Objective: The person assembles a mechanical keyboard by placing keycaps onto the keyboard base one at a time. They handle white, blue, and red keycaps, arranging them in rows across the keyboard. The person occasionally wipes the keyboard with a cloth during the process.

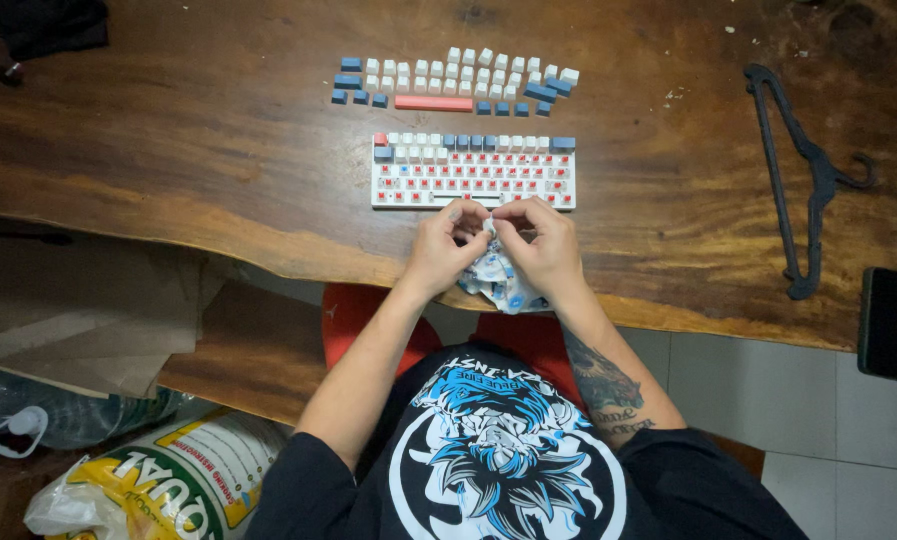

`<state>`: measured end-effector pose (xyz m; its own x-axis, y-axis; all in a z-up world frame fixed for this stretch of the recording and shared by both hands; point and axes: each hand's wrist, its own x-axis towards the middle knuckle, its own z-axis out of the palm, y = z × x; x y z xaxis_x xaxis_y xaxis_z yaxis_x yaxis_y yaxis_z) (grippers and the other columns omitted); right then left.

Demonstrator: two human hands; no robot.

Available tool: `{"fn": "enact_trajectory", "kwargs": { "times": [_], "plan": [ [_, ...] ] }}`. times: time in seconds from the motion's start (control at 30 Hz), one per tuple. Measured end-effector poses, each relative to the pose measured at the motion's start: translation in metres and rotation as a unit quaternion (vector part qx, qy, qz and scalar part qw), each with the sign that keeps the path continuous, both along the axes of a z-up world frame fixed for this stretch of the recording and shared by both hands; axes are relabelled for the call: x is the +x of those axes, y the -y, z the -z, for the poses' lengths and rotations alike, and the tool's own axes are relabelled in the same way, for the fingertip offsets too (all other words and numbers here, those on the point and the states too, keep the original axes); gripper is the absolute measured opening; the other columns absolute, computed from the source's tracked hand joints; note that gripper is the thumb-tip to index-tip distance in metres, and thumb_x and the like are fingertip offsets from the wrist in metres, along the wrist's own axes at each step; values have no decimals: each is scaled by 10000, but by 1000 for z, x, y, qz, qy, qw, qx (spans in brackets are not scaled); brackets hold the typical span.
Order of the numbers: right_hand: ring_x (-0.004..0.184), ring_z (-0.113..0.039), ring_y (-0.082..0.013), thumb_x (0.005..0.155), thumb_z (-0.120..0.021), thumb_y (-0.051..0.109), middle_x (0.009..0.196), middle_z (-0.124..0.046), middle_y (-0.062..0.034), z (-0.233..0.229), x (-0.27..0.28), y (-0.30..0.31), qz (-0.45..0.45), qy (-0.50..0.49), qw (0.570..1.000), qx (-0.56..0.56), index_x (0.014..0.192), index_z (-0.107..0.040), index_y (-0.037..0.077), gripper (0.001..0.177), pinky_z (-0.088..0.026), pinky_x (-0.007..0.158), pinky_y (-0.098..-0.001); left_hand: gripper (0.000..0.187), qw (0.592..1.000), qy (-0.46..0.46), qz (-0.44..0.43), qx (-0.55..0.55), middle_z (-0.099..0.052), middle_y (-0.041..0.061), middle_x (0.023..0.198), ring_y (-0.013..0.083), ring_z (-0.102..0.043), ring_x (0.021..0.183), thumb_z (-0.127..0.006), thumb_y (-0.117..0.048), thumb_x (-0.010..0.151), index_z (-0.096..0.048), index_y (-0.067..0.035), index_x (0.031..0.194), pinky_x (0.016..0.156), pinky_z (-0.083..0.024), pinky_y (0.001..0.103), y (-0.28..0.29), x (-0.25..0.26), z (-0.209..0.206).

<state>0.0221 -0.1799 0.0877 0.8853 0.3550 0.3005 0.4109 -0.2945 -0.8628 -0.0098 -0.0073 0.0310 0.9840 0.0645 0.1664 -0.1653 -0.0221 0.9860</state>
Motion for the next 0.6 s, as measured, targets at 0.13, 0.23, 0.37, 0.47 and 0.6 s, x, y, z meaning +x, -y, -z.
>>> {"fn": "enact_trajectory", "kwargs": {
  "times": [0.13, 0.23, 0.37, 0.47, 0.6],
  "plan": [
    [835, -721, -174, 896, -721, 25, 957, -704, -93, -2, -2, 0, -5, 64, 998, -23, 1017, -731, 15, 122, -583, 729, -286, 172, 1000, 11, 18, -20, -709, 15, 953, 56, -654, 844, -716, -20, 917, -664, -21, 1081, 763, -566, 221, -2, 0, 5],
    [800, -732, -158, 891, -717, 47, 940, -705, -85, -5, 1, 3, -25, -17, 999, -14, 1021, -714, 22, 132, -593, 709, -272, 218, 995, 8, 24, -101, -702, 29, 982, 70, -667, 893, -714, -8, 914, -651, -14, 1122, 777, -567, 224, -4, 4, 12],
    [867, -730, -213, 878, -732, 65, 982, -715, -107, -13, 7, 4, -30, 54, 997, -56, 1054, -723, 30, 180, -579, 757, -310, 244, 988, -3, 27, -153, -680, 46, 1027, 72, -651, 905, -700, 8, 938, -637, 1, 1174, 790, -562, 223, -5, 6, 17],
    [962, -725, -269, 877, -768, 93, 1049, -725, -125, -17, 12, 4, -59, 150, 985, -54, 1085, -721, 32, 222, -574, 842, -351, 246, 987, -15, 27, -155, -682, 59, 1038, 75, -653, 904, -679, 10, 955, -639, 11, 1198, 786, -560, 220, -5, 7, 16],
    [929, -722, -290, 878, -791, 119, 1020, -738, -122, -18, 27, -5, -81, 193, 974, -89, 1089, -747, 47, 228, -574, 817, -371, 260, 988, -8, 26, -155, -707, 70, 1070, 86, -695, 944, -627, -6, 976, -644, -1, 1236, 817, -582, 223, -11, 12, 3]
  ]
}}
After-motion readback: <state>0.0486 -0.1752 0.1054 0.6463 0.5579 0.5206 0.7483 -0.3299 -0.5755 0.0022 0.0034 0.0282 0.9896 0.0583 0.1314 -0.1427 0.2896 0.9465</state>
